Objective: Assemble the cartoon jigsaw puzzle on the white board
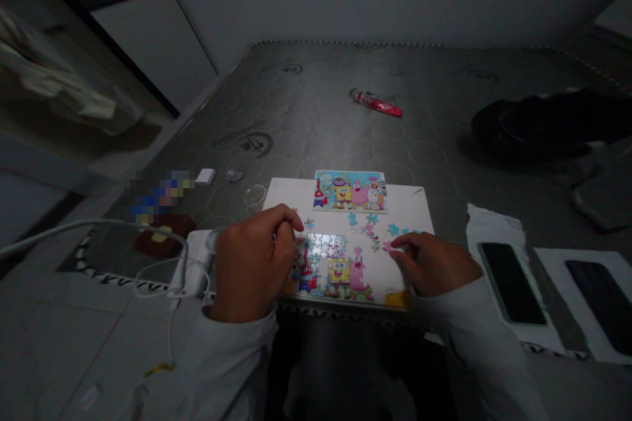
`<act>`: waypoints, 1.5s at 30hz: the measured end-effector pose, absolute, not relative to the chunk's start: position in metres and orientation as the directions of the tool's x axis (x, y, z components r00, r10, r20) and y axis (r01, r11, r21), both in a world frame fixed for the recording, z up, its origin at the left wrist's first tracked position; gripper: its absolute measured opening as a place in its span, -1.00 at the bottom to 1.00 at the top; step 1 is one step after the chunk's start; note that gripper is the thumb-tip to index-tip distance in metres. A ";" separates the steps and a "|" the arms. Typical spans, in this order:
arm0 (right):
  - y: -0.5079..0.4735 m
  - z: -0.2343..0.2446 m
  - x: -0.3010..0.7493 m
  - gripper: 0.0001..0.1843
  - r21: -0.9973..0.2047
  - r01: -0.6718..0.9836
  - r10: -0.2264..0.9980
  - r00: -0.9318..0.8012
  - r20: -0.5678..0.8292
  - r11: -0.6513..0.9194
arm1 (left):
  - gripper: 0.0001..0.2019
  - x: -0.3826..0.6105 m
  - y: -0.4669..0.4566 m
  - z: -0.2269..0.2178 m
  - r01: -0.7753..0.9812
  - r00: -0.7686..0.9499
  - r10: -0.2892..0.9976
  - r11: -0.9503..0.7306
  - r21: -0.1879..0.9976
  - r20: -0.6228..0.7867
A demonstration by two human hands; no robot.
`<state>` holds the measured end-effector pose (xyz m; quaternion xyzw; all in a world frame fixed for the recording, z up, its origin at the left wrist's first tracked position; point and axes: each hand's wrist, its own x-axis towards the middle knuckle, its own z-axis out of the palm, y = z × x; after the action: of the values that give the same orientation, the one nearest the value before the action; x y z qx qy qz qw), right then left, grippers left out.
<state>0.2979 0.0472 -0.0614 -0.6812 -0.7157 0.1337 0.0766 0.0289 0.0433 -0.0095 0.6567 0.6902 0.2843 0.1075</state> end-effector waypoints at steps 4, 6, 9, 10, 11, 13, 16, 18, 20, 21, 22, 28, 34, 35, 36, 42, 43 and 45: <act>0.047 -0.062 0.300 -0.78 -0.299 0.953 0.997 -0.070 -0.046 0.053 | -0.75 0.030 0.044 -0.010 0.853 -0.077 0.971 -0.054 0.519 0.227; 0.047 -0.063 0.300 -0.78 -0.296 0.953 0.996 -0.082 -0.044 0.065 | -0.75 0.029 0.044 -0.010 0.854 -0.078 0.969 -0.057 0.517 0.236; 0.047 -0.062 0.300 -0.79 -0.289 0.956 0.996 -0.071 -0.052 0.053 | -0.75 0.028 0.044 -0.012 0.857 -0.081 0.969 -0.054 0.513 0.235; 0.047 -0.061 0.300 -0.80 -0.288 0.957 0.996 -0.064 -0.054 0.046 | -0.75 0.028 0.044 -0.012 0.857 -0.078 0.969 -0.055 0.512 0.235; 0.047 -0.061 0.299 -0.81 -0.286 0.957 0.997 -0.058 -0.056 0.040 | -0.75 0.028 0.045 -0.012 0.858 -0.076 0.969 -0.057 0.510 0.235; 0.047 -0.061 0.299 -0.81 -0.285 0.958 0.997 -0.056 -0.056 0.038 | -0.75 0.028 0.045 -0.011 0.861 -0.075 0.970 -0.054 0.506 0.232; 0.048 -0.062 0.299 -0.81 -0.286 0.957 0.996 -0.059 -0.070 0.037 | -0.75 0.029 0.046 -0.010 0.864 -0.064 0.970 -0.063 0.500 0.233; 0.048 -0.063 0.299 -0.81 -0.283 0.959 0.996 -0.050 -0.071 0.028 | -0.74 0.029 0.046 -0.011 0.860 -0.057 0.969 -0.073 0.504 0.239; 0.048 -0.065 0.298 -0.80 -0.287 0.958 0.997 -0.046 -0.059 0.028 | -0.75 0.029 0.046 -0.012 0.859 -0.062 0.968 -0.072 0.508 0.243; 0.048 -0.066 0.298 -0.78 -0.294 0.955 0.998 -0.052 -0.048 0.035 | -0.74 0.029 0.046 -0.012 0.859 -0.067 0.967 -0.068 0.508 0.244; 0.048 -0.067 0.299 -0.76 -0.303 0.952 0.997 -0.060 -0.039 0.045 | -0.74 0.030 0.046 -0.012 0.859 -0.072 0.967 -0.065 0.508 0.246; 0.048 -0.070 0.300 -0.75 -0.310 0.948 0.996 -0.083 -0.035 0.068 | -0.75 0.030 0.045 -0.012 0.856 -0.080 0.968 -0.055 0.514 0.237; 0.049 -0.065 0.299 -0.77 -0.316 0.948 0.996 -0.062 -0.062 0.039 | -0.74 0.026 0.046 -0.012 0.865 -0.102 0.971 -0.021 0.501 0.217; 0.049 -0.065 0.298 -0.77 -0.316 0.948 0.997 -0.056 -0.059 0.034 | -0.74 0.025 0.046 -0.012 0.866 -0.100 0.969 -0.026 0.499 0.224; 0.048 -0.064 0.298 -0.77 -0.316 0.948 0.997 -0.052 -0.054 0.032 | -0.75 0.024 0.046 -0.012 0.866 -0.100 0.968 -0.029 0.499 0.231; 0.048 -0.061 0.297 -0.77 -0.325 0.945 0.996 -0.054 -0.070 0.029 | -0.75 0.023 0.045 -0.012 0.867 -0.108 0.965 -0.027 0.498 0.240; 0.048 -0.061 0.297 -0.77 -0.330 0.944 0.995 -0.055 -0.078 0.026 | -0.75 0.023 0.045 -0.012 0.868 -0.108 0.965 -0.025 0.496 0.238; 0.049 -0.061 0.298 -0.76 -0.340 0.940 0.995 -0.054 -0.089 0.021 | -0.75 0.022 0.045 -0.012 0.870 -0.111 0.967 -0.017 0.492 0.231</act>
<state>0.2975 0.0487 -0.0610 -0.6822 -0.7090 0.1558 0.0872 0.0224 0.0448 -0.0122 0.6606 0.6953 0.2687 0.0895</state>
